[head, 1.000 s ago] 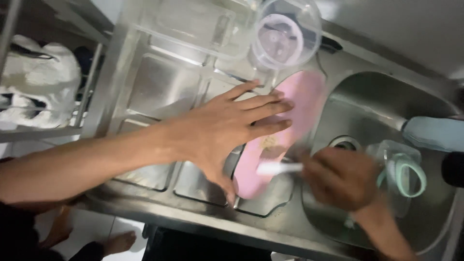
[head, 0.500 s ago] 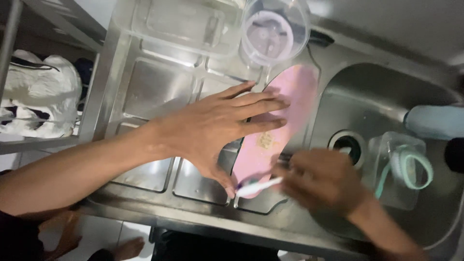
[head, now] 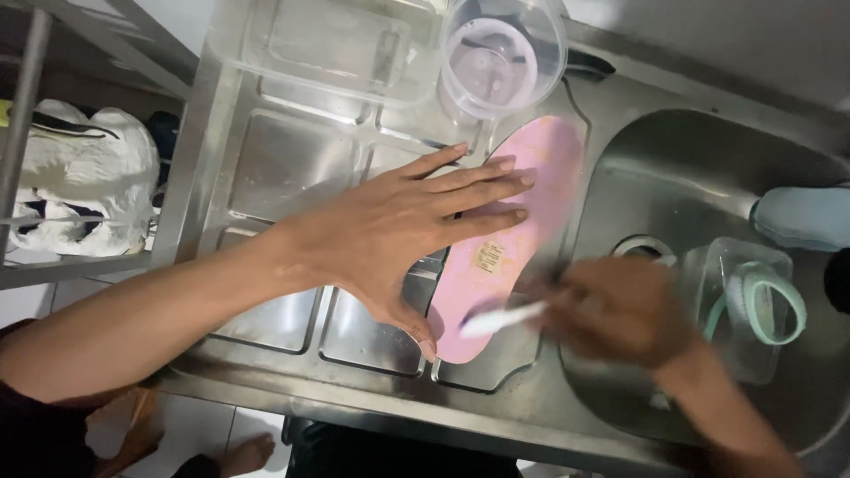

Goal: The person scrubs a pink shoe insole with a toothbrush over a stainless steel sink. They hold the insole with their left hand and scrub the surface with the toothbrush in their right hand, focusing on the center and edges.

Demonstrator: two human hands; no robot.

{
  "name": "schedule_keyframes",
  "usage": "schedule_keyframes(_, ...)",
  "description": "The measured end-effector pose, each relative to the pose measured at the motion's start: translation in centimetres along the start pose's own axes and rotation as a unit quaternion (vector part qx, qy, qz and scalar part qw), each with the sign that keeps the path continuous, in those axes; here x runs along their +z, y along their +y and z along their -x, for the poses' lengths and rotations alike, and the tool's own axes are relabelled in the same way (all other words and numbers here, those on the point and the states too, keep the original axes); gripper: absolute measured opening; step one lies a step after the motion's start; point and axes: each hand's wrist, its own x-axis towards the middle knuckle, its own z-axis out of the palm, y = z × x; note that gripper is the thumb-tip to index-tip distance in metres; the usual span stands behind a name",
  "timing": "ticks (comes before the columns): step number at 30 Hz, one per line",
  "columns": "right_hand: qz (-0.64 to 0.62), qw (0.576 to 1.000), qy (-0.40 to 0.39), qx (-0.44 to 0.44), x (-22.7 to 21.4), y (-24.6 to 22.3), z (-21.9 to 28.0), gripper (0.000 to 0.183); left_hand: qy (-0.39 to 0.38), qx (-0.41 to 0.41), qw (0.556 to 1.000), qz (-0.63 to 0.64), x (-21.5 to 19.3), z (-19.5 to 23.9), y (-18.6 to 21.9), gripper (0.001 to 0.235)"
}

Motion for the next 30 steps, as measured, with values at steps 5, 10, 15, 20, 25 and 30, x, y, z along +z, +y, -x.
schedule_keyframes(5, 0.068, 0.996, 0.024, 0.058, -0.7, 0.8, 0.2, 0.020, -0.016, -0.014, 1.000, -0.002, -0.5, -0.1, 0.2, 0.132)
schedule_keyframes(10, -0.018, 0.999, -0.037, -0.011, -0.1, -2.3, -1.9, 0.031, -0.015, -0.021, 1.000, 0.010, -0.4, -0.3, 0.0, 0.136)
schedule_keyframes(15, 0.063, 0.996, -0.001, 0.061, 0.0, 1.8, 0.9, 0.024, -0.024, -0.025, 0.999, 0.007, -0.5, -0.1, -0.2, 0.131)
schedule_keyframes(20, 0.055, 0.998, 0.020, 0.029, 0.1, -0.4, -0.4, 0.026, -0.018, -0.022, 1.000, -0.001, -0.4, -0.1, -0.5, 0.134)
schedule_keyframes(25, 0.013, 1.000, -0.018, -0.022, 0.6, -0.8, -1.2, 0.033, -0.019, -0.022, 1.000, -0.002, -0.7, -0.1, -0.2, 0.134)
schedule_keyframes(30, 0.079, 0.996, 0.040, 0.029, 0.6, 1.7, 1.5, 0.037, -0.014, -0.022, 1.000, -0.003, -0.4, 0.0, -0.4, 0.132)
